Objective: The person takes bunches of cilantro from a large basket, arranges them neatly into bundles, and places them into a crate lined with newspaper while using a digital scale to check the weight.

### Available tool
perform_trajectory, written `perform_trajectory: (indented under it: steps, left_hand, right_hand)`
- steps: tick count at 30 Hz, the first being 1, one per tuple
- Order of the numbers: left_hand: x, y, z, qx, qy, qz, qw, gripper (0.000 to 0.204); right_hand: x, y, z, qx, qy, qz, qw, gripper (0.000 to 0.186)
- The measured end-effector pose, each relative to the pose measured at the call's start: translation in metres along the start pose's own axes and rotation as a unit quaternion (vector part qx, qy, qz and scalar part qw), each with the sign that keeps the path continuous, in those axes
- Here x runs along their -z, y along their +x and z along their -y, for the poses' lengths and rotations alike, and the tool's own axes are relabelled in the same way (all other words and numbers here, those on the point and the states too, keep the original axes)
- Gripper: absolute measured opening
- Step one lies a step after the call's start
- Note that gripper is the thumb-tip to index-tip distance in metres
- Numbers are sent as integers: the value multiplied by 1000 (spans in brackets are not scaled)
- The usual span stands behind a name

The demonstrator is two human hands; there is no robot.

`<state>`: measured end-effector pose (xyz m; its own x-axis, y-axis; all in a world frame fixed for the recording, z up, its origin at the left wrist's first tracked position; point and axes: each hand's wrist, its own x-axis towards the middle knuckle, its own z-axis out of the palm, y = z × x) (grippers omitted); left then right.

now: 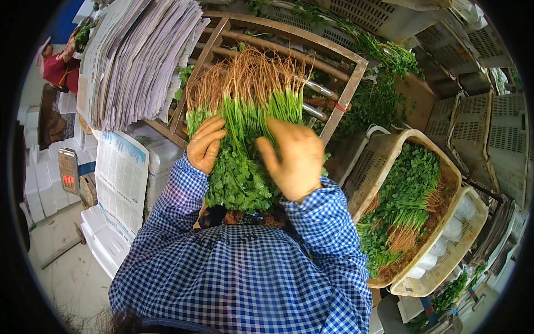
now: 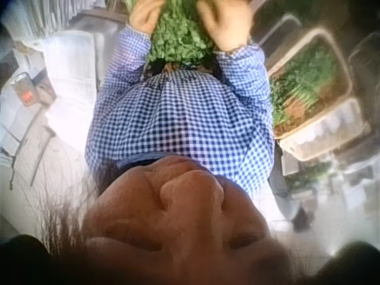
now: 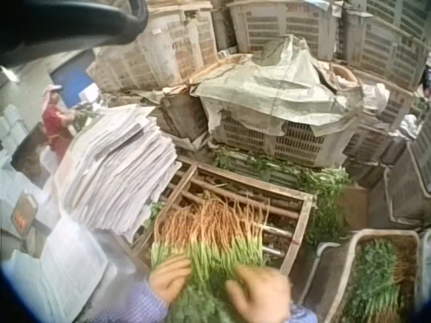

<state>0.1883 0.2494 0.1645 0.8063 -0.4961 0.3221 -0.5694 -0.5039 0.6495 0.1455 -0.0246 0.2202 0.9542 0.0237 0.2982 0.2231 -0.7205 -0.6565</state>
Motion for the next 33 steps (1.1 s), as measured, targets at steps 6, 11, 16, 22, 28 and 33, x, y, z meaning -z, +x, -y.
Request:
perform_trajectory:
  steps: [6, 11, 16, 22, 28, 33]
  left_hand:
    - [0, -1, 3, -13, -3, -26, 1000, 21]
    - [-2, -3, 1, 13, 8, -20, 1000, 23]
    - [-1, -1, 0, 9, 7, -23, 1000, 20]
    - [-1, -1, -3, 6, 13, -10, 1000, 21]
    - [-4, 15, -21, -9, 143, 127, 981, 49]
    - [-20, 47, -46, 6, 238, 277, 931, 52]
  right_hand:
    - [-41, -9, 35, 80, 27, 178, 980, 59]
    - [-22, 4, 14, -24, 13, 54, 998, 45]
    - [-25, 21, -14, -111, -166, 126, 972, 46]
    - [-40, 2, -45, -247, 76, 12, 966, 39]
    - [-48, 3, -45, -291, 97, 2, 952, 34]
    - [-59, 17, -22, -201, -53, 46, 977, 32]
